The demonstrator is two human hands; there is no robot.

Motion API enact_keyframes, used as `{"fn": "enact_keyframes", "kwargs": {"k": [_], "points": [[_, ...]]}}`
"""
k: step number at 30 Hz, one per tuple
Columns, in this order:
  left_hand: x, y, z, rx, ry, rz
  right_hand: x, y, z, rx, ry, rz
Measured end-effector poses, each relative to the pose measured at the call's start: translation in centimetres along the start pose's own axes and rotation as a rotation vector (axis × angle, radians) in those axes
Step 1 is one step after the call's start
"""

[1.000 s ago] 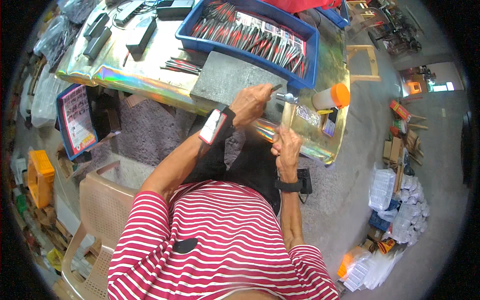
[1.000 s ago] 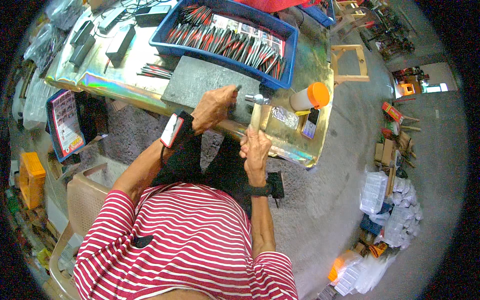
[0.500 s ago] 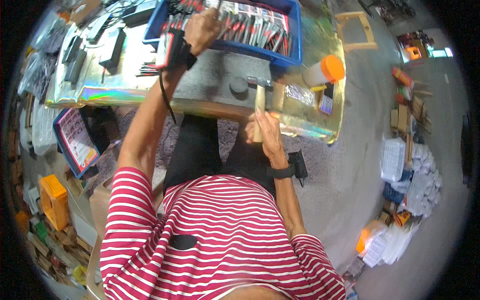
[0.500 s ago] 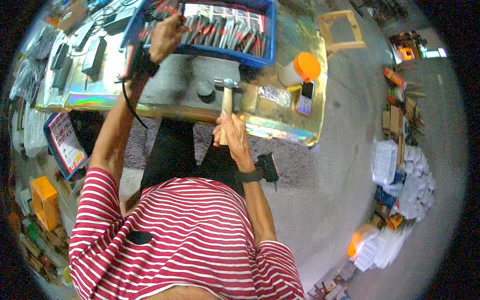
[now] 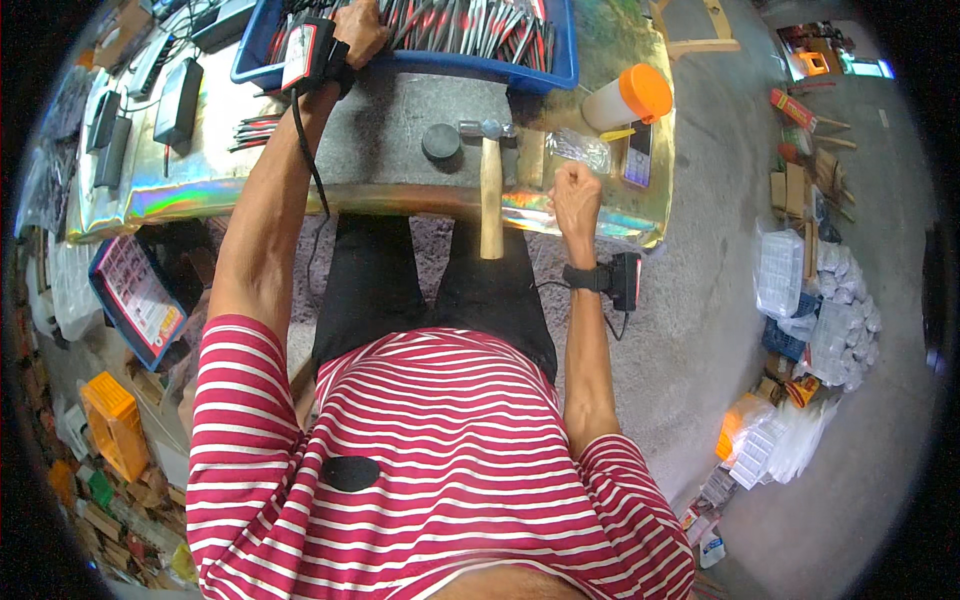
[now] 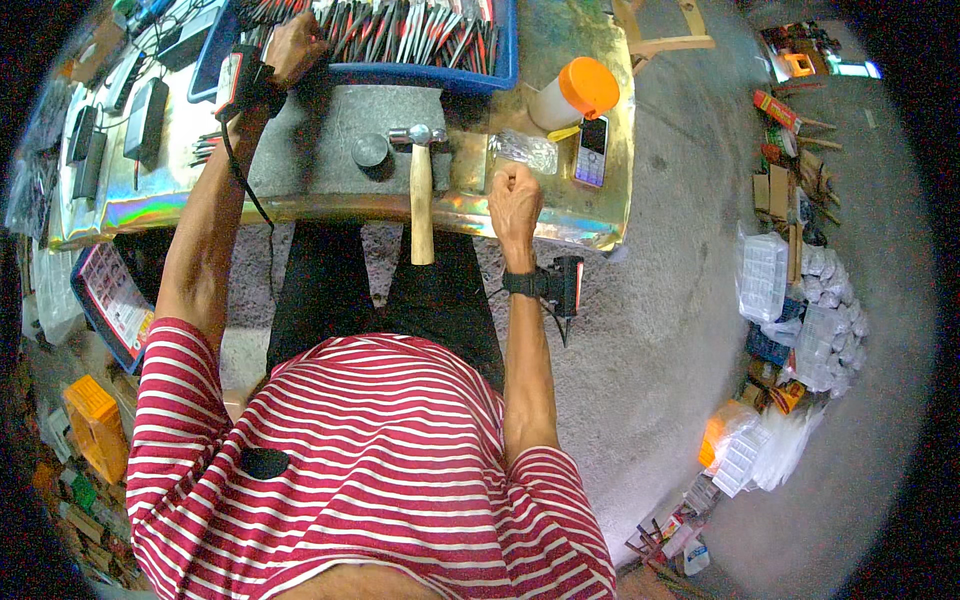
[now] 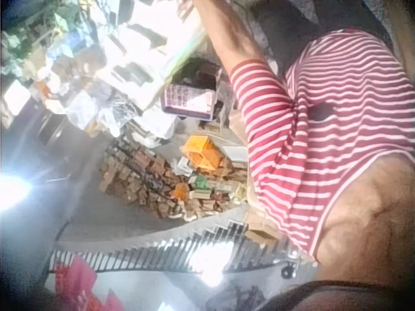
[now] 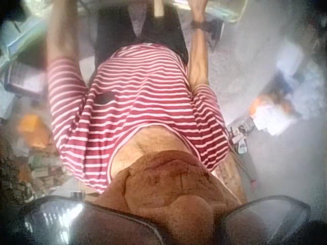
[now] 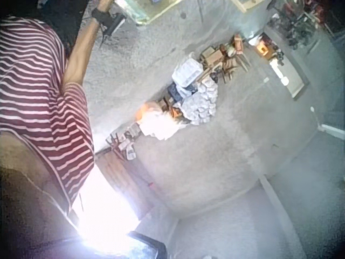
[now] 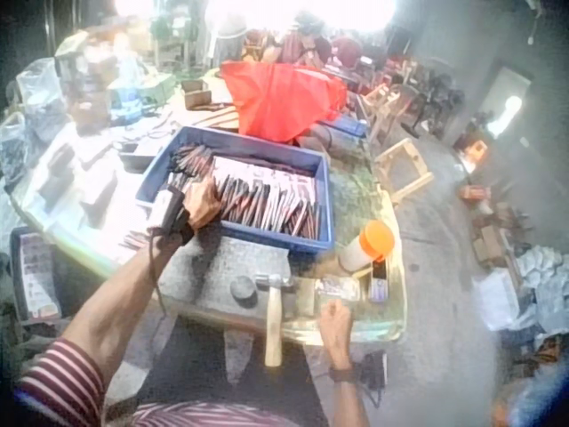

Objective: The person picks up small metal components from a tray and uses a hammer to secure a small pin or fitting onto a metal rod on a stone block.

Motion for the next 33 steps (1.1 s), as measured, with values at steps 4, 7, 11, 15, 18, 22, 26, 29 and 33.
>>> {"fn": "enact_keyframes", "kwargs": {"k": [4,7,11,15,18,22,26,29,33], "points": [[-0.9,0.6,-1.6,-0.056,-0.015,-0.177,-0.4,-0.5,1.5,-0.125,0.211,-0.197],[-3.8,2.1,-3.2,-0.150,0.192,-0.309,-0.2,-0.2,2.5,-0.160,0.274,-0.232],[-6.6,6.4,-4.6,-0.291,0.418,-0.547,0.1,-0.3,2.5,-0.239,0.318,-0.237],[-8.3,12.4,-4.5,-0.401,0.465,-0.671,0.7,-0.2,3.0,-0.273,0.379,-0.212],[-8.9,16.6,-3.0,-0.482,0.462,-0.708,1.2,0.2,4.1,-0.358,0.488,-0.204],[-9.4,21.0,-1.0,-0.628,0.400,-0.707,2.0,-0.3,3.8,-0.421,0.675,-0.221],[-9.1,23.3,0.4,-0.679,0.323,-0.687,2.5,-1.0,3.5,-0.459,0.704,-0.184],[-7.5,23.7,1.6,-0.604,0.227,-0.599,2.4,-0.9,3.4,-0.526,0.755,-0.164],[-8.1,22.5,0.5,-0.683,0.243,-0.587,2.1,-1.1,3.6,-0.434,0.767,-0.118]]}}
Point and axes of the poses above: each hand's wrist, its own y-axis away from the middle knuckle, its own x-axis out of the palm, z = x × y, the point moved 9 cm from there along -y, towards the middle knuckle, and after that the axes turned 15 degrees about x, right-handed, at the moved point
